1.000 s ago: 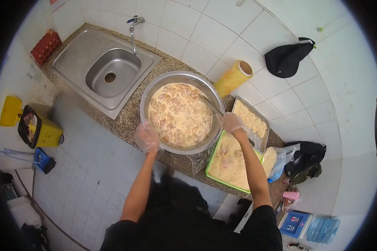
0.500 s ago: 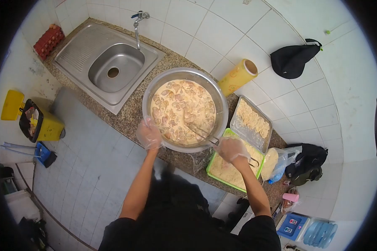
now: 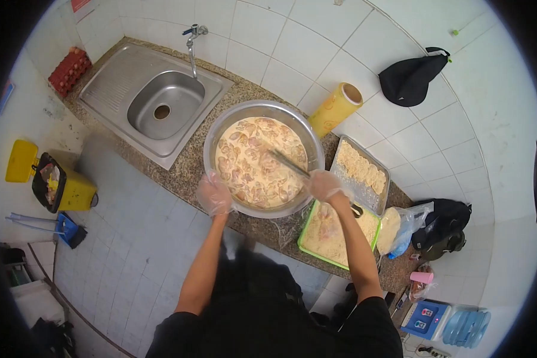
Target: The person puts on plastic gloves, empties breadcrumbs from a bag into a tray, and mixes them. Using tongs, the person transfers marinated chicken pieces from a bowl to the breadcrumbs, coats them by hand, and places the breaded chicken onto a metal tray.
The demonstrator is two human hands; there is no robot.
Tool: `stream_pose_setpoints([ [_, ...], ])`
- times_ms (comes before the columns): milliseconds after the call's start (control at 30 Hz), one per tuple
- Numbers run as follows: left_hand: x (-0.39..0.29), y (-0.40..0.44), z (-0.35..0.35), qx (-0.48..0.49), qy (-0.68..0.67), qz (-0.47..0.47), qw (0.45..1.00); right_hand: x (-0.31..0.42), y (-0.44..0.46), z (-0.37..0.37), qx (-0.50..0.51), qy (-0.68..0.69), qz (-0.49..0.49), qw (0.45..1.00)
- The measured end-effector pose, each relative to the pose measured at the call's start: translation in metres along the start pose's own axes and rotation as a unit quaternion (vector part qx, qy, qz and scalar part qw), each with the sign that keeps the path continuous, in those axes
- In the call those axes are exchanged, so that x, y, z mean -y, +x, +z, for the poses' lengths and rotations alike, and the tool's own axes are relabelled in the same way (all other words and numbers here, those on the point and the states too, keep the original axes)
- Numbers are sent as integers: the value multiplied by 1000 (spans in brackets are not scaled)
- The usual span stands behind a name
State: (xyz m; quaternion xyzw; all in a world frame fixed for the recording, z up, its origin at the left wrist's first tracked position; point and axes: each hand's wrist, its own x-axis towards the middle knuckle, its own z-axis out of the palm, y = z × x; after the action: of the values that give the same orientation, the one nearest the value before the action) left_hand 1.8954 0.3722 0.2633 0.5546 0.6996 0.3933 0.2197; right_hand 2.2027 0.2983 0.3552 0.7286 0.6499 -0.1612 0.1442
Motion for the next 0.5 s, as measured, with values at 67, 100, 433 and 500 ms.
stream_pose_setpoints([
  [67,2,-1,2,1,9,-6,1000,-19,-12,-8,-41,-17,-7,999],
  [100,-2,-1,0,0,-4,-8,1000,-19,-21,-19,-61,-27,-11,998],
  [433,3,-3,6,-19,-13,-5,1000,61,-28,4,-72,-63,-8,995],
  [500,0,-2,6,-15,-15,-4,1000,82,-26,14,-31,-83,-42,995],
])
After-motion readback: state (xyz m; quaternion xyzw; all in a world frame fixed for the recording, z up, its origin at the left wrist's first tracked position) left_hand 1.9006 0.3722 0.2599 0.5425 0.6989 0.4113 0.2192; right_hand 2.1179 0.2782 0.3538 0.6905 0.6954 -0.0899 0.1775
